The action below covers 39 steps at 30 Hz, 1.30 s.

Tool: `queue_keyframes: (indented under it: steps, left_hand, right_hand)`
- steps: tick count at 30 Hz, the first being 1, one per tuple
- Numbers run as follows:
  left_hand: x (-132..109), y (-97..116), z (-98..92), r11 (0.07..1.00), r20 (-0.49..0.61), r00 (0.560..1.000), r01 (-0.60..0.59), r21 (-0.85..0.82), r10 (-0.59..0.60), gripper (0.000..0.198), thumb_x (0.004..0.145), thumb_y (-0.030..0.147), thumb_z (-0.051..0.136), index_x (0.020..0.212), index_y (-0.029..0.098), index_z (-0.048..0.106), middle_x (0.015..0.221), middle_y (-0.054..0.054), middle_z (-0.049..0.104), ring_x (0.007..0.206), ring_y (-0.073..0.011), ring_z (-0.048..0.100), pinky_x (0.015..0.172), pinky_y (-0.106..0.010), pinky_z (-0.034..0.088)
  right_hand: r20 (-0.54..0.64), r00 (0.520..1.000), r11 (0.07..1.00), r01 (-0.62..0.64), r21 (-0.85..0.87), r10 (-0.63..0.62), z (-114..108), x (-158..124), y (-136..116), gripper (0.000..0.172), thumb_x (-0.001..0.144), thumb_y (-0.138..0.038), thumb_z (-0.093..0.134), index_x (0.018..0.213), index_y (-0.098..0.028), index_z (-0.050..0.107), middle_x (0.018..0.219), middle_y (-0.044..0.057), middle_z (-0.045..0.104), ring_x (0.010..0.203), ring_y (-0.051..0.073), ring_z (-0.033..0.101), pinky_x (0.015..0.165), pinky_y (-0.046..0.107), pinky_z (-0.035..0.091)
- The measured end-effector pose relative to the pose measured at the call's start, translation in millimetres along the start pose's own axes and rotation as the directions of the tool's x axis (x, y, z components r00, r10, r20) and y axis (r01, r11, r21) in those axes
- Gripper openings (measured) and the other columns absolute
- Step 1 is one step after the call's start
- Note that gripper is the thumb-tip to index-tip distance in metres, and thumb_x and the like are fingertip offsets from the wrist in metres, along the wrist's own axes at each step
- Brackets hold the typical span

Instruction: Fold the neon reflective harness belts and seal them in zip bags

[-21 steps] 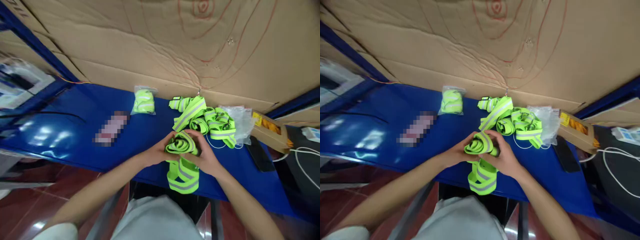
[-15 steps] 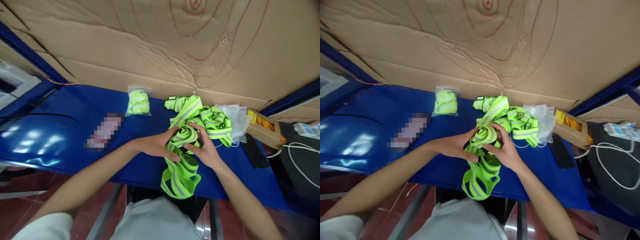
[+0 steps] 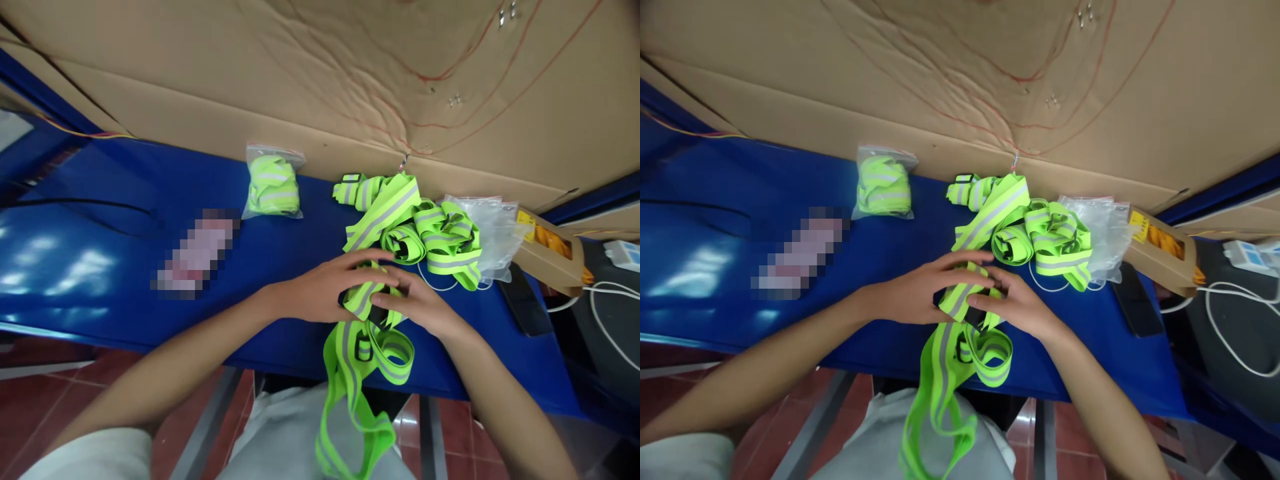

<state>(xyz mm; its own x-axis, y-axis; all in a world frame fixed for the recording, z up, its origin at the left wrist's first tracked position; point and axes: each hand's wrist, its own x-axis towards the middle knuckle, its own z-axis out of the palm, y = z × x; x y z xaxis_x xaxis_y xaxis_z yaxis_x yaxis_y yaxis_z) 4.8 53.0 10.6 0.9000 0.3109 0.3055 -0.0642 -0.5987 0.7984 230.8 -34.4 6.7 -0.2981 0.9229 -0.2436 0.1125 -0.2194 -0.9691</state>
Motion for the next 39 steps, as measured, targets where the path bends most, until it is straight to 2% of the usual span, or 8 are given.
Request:
queue_keyframes:
  steps: [4, 6, 9, 12, 17, 23, 33, 39]
  left_hand:
    - [3, 0, 3.3, 0.989, -0.182, 0.972, 0.143, -0.044, -0.149, 0.03, 0.082, 0.039, 0.084, 0.103, 0.019, 0.076, 0.11, -0.008, 0.074, 0.105, -0.024, 0.071, 0.096, -0.033, 0.055]
    - [5, -2, 4.1, 0.936, -0.363, 0.863, 0.319, -0.149, -0.352, 0.038, 0.082, 0.051, 0.081, 0.096, 0.016, 0.075, 0.09, -0.004, 0.075, 0.087, -0.0212, 0.07, 0.081, -0.03, 0.053]
    - [8, -3, 6.3, 0.798, -0.442, 0.678, 0.391, -0.458, -0.587, 0.048, 0.084, 0.06, 0.076, 0.098, 0.014, 0.074, 0.09, -0.003, 0.075, 0.084, -0.0202, 0.068, 0.076, -0.029, 0.051]
    - [10, -2, 10.8, 0.674, -0.338, 0.649, 0.376, -0.636, -0.681, 0.051, 0.083, 0.062, 0.077, 0.108, 0.017, 0.072, 0.104, -0.004, 0.076, 0.098, -0.022, 0.068, 0.084, -0.03, 0.052]
    - [7, -3, 13.3, 0.569, -0.078, 0.721, 0.471, -0.674, -0.689, 0.071, 0.091, 0.08, 0.049, 0.127, 0.022, 0.067, 0.115, -0.008, 0.074, 0.11, -0.0283, 0.068, 0.089, -0.036, 0.053]
    - [3, -1, 1.8, 0.941, -0.376, 0.892, 0.132, -0.312, -0.249, 0.082, 0.079, 0.059, 0.084, 0.145, 0.023, 0.052, 0.149, -0.015, 0.056, 0.137, -0.0324, 0.054, 0.112, -0.04, 0.046]
    - [5, -10, 6.4, 0.743, -0.241, 0.828, 0.277, -0.61, -0.507, 0.071, 0.084, 0.044, 0.082, 0.14, 0.023, 0.043, 0.115, -0.009, 0.07, 0.106, -0.0245, 0.072, 0.09, -0.037, 0.059]
    - [0, -1, -16.9, 0.994, -0.184, 0.983, -0.005, -0.112, -0.016, 0.092, 0.068, 0.045, 0.096, 0.148, 0.031, 0.053, 0.161, -0.013, 0.04, 0.154, -0.0376, 0.035, 0.127, -0.053, 0.032]
  right_hand:
    - [-0.033, 0.994, 0.986, 0.1, -0.136, -0.106, -4, -8, -3, 0.076, 0.095, -0.058, 0.068, 0.159, -0.031, 0.035, 0.158, 0.012, 0.047, 0.134, 0.027, 0.06, 0.109, 0.042, 0.055]
    - [-0.09, 0.966, 0.944, 0.214, -0.252, -0.243, -5, -12, -6, 0.075, 0.099, -0.066, 0.054, 0.162, -0.035, 0.028, 0.168, 0.012, 0.031, 0.145, 0.029, 0.05, 0.112, 0.044, 0.053]
    - [-0.106, 0.893, 0.761, 0.304, -0.573, -0.437, 0, -14, -7, 0.072, 0.097, -0.06, 0.062, 0.16, -0.035, 0.036, 0.169, 0.01, 0.029, 0.156, 0.033, 0.034, 0.117, 0.048, 0.049]
    - [-0.084, 0.805, 0.538, 0.31, -0.784, -0.587, 9, -10, -2, 0.063, 0.096, -0.04, 0.07, 0.154, -0.032, 0.046, 0.159, 0.014, 0.042, 0.146, 0.032, 0.047, 0.117, 0.051, 0.048]
    - [-0.221, 0.777, 0.682, 0.333, -0.651, -0.59, 11, -5, 5, 0.024, 0.099, -0.031, 0.065, 0.122, -0.026, 0.069, 0.117, 0.008, 0.071, 0.111, 0.024, 0.069, 0.096, 0.038, 0.057]
    - [-0.469, 0.879, 0.996, 0.073, -0.052, -0.088, 7, -2, 0, 0.036, 0.087, -0.052, 0.078, 0.107, -0.024, 0.071, 0.09, 0.0, 0.074, 0.077, 0.018, 0.067, 0.067, 0.027, 0.053]
    - [-0.334, 0.933, 0.972, -0.058, 0.229, 0.134, 4, -4, -9, 0.052, 0.088, -0.051, 0.077, 0.133, -0.029, 0.062, 0.109, 0.004, 0.077, 0.09, 0.023, 0.074, 0.082, 0.036, 0.063]
    - [-0.126, 0.931, 0.811, -0.226, 0.539, 0.343, 6, 1, -10, 0.041, 0.079, -0.042, 0.082, 0.114, -0.022, 0.073, 0.095, 0.003, 0.076, 0.067, 0.015, 0.068, 0.063, 0.029, 0.06]
